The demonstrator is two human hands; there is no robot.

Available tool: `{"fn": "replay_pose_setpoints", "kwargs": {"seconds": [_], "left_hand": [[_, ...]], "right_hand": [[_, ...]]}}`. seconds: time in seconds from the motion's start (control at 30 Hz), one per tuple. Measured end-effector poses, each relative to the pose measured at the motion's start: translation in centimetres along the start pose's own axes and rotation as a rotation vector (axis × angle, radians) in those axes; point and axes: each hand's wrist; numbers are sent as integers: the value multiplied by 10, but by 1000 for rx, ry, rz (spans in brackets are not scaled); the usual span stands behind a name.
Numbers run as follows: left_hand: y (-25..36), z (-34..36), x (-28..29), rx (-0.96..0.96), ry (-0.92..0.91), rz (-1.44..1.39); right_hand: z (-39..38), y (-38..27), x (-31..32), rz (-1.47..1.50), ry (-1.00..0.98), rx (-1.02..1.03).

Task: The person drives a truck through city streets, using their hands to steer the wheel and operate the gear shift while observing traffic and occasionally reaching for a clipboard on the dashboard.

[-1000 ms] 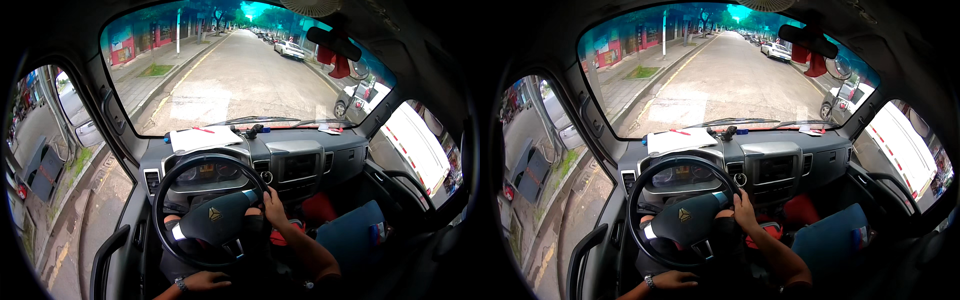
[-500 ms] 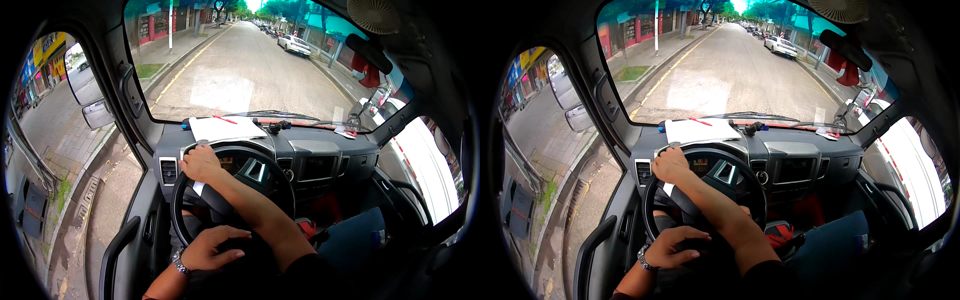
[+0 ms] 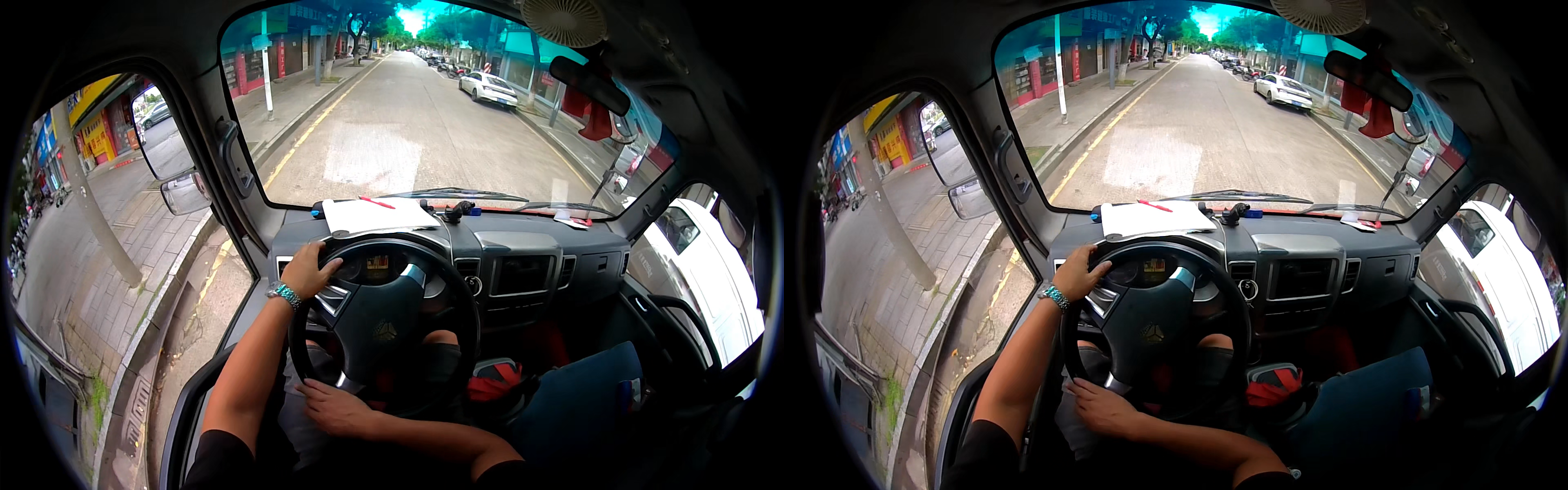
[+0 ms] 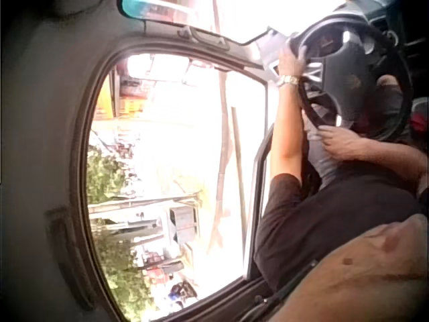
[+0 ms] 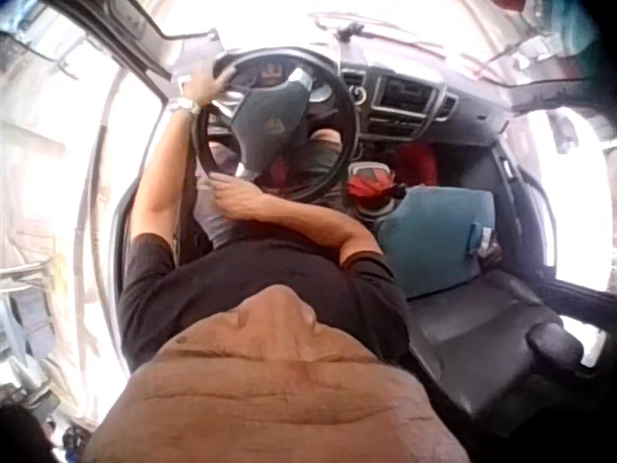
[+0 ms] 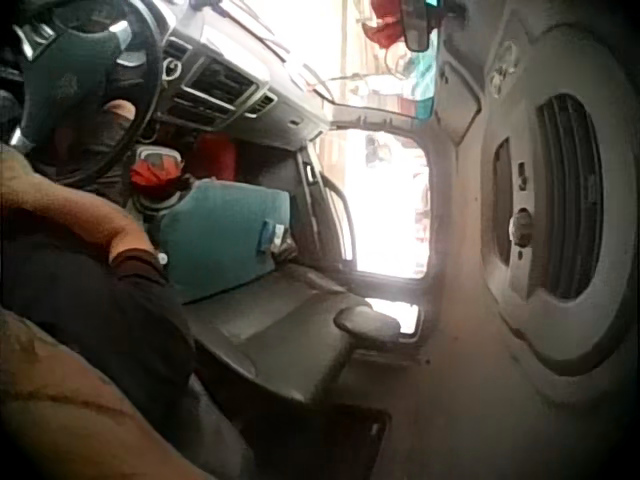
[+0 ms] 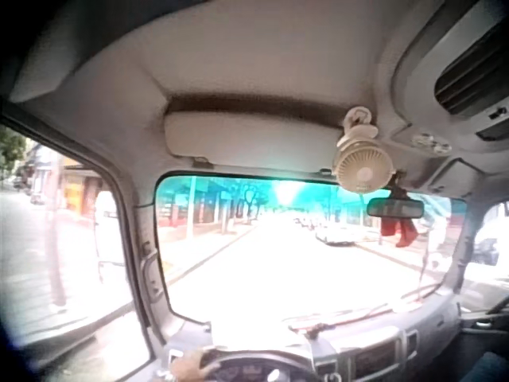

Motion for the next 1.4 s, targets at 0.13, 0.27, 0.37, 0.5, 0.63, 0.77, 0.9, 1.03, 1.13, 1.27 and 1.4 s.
{"fn": "replay_pose_setpoints", "kwargs": {"seconds": [0.13,0.27,0.37,0.5,0.63,0.77,0.9,1.03,1.13,1.27,1.4], "left_hand": [[-9,-4,-12,285,-339,-250],[-2,-7,-9,317,-281,-301],[-13,-2,0,324,-354,-344],[-17,8,1,291,-404,-323],[-9,15,4,264,-426,-348],[-7,15,-10,235,-414,-401],[-4,8,-6,254,-382,-396],[-13,-13,-6,288,-318,-461],[-25,-23,-5,246,-251,-470],[-26,-25,-4,242,-244,-478],[-14,-24,-3,216,-242,-504]], "right_hand": [[-96,7,15,277,204,-86],[-203,44,61,23,392,-518],[-240,70,58,-214,550,-994],[-222,66,11,719,1001,-1437],[-205,61,9,1286,1337,-1464],[-214,64,18,1257,1285,-1507],[-222,77,15,1204,1217,-1491],[-229,90,14,1184,1148,-1466],[-223,98,17,1183,1161,-1463],[-218,94,12,1227,1213,-1429],[-224,92,13,1194,1205,-1468]]}}
Point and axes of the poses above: each hand's wrist, its own z-axis towards the middle knuckle, its own x-axis out of the back of the hand, y = z × x, and after that the axes turned 7 degrees about -z, right-handed
